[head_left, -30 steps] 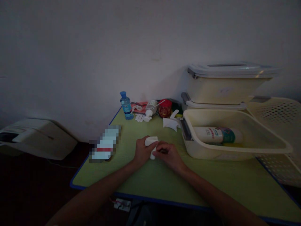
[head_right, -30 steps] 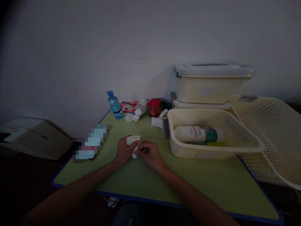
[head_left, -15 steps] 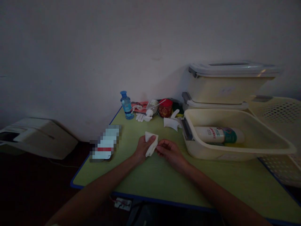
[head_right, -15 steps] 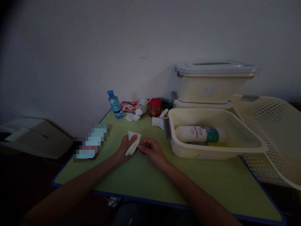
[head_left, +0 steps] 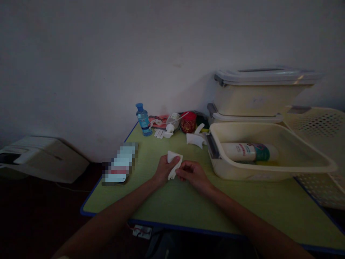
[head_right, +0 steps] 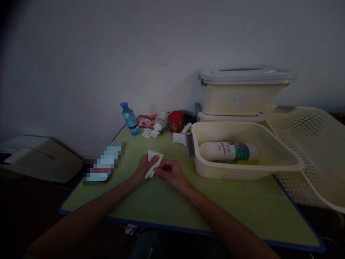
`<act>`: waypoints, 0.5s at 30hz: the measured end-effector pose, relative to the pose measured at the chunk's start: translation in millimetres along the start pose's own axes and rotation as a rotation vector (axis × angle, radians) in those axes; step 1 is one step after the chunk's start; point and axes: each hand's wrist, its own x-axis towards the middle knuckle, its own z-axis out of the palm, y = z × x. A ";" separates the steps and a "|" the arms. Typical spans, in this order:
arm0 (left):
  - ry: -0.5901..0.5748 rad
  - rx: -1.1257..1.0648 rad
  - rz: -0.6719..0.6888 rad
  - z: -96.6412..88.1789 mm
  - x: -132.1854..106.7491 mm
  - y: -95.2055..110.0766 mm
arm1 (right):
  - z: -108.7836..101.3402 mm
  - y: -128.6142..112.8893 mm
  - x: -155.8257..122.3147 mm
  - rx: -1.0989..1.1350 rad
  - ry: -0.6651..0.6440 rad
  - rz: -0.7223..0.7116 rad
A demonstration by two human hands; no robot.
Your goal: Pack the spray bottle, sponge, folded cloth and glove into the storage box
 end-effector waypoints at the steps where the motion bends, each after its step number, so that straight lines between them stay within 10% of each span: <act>1: -0.001 -0.003 0.005 0.0 0.0 -0.5 | -0.2 0.5 0.0 -0.009 -0.002 -0.002; 15: -0.009 -0.092 -0.049 1.8 -2.4 1.8 | 2.3 -0.9 -3.3 -0.051 -0.004 -0.078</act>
